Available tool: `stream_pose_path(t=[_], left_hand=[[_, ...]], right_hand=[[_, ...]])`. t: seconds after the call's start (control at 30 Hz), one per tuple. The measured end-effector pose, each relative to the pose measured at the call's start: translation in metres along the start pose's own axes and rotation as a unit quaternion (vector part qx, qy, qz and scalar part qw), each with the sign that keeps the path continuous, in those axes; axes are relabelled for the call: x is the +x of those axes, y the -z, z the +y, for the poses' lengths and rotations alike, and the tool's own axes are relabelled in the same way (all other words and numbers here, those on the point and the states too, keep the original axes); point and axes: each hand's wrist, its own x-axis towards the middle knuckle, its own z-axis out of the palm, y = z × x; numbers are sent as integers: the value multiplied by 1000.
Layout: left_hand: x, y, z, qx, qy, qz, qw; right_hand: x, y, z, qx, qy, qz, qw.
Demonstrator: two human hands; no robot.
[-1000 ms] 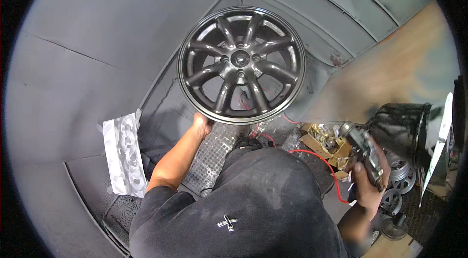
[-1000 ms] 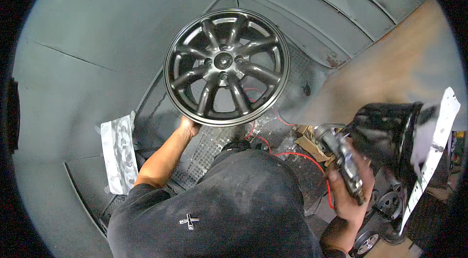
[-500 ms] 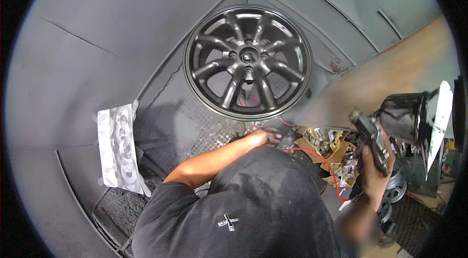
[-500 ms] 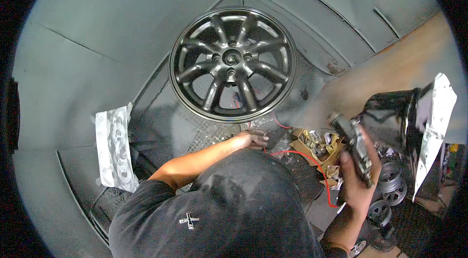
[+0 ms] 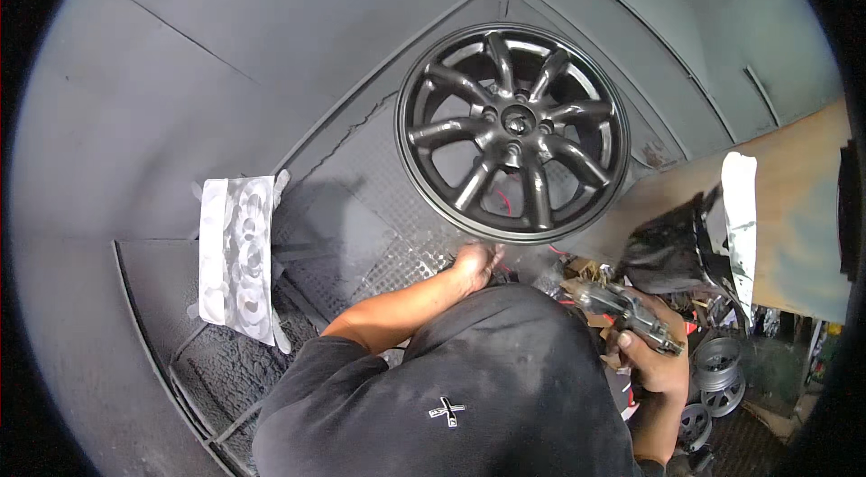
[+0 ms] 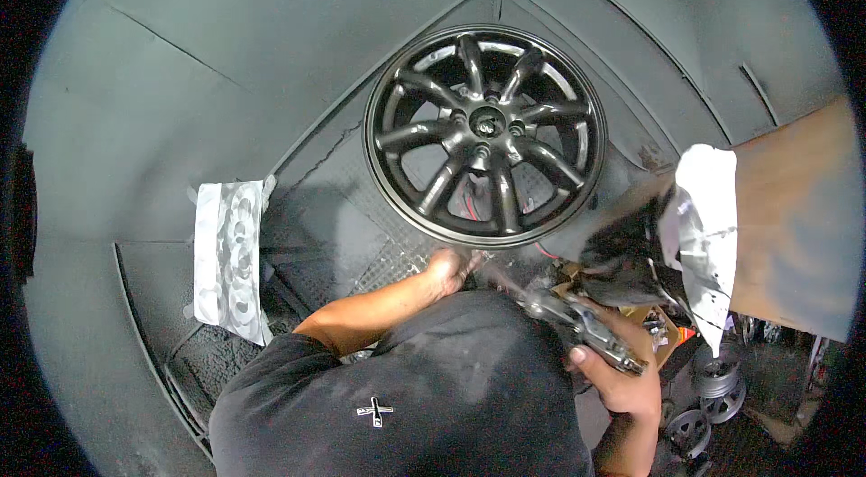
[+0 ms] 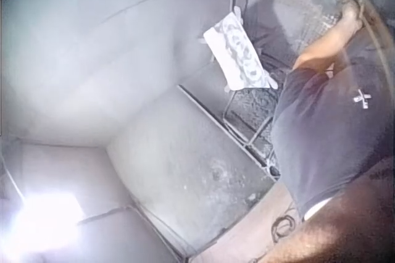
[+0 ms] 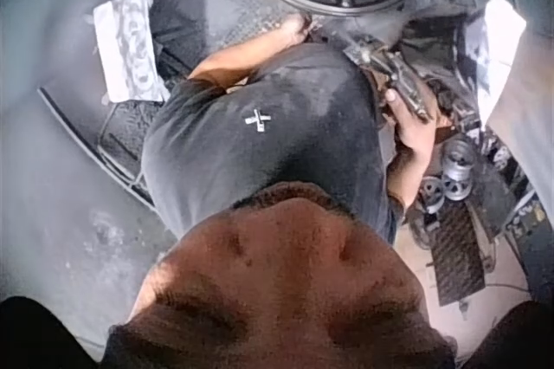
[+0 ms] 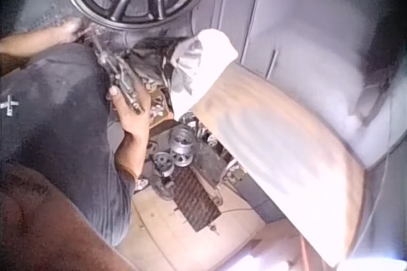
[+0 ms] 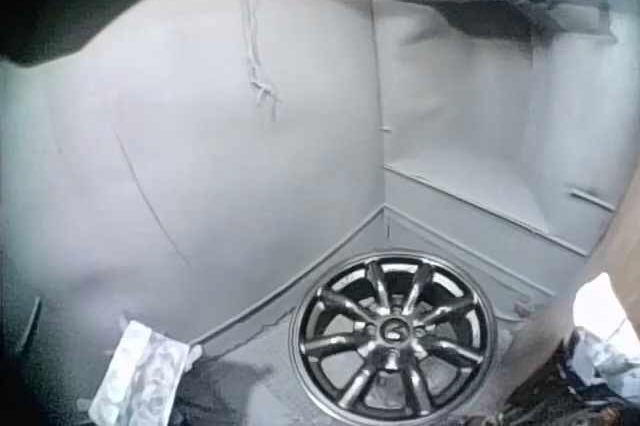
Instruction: Painting an automotive wheel rim using a pneumatic spray gun in a paint booth.
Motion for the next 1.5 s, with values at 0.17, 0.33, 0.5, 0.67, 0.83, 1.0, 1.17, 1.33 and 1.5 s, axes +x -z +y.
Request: stream_pose_path(t=[0.17, 0.33, 0.5, 0.67, 0.83, 1.0, 1.17, 1.33, 1.5], left_hand=[[-1, 4, 11, 51, 22, 6, 998], [-3, -1, 20, 95, 11, 23, 995], [-19, -9, 36, 146, 57, -14, 988], [7, 20, 49, 113, 118, -34, 986], [24, 45, 99, 242, 142, -69, 957], [92, 96, 202, 429, 21, -78, 900], [165, 38, 350, 383, -247, -9, 890], [115, -22, 336, 334, -268, -32, 903], [92, -26, 300, 251, -225, -54, 940]], right_hand=[[44, -37, -31, 21, 61, -35, 997], [61, -50, -40, -56, 144, 97, 983], [59, -39, -33, -49, 179, 230, 955], [42, -44, -38, -57, 98, 320, 941], [23, -32, -12, -55, 117, 354, 926], [24, -22, -4, -102, 78, 374, 919], [35, -24, -32, -64, 124, 358, 923], [45, -24, -40, -40, 174, 349, 920], [34, -33, -58, 21, 94, 331, 939]])
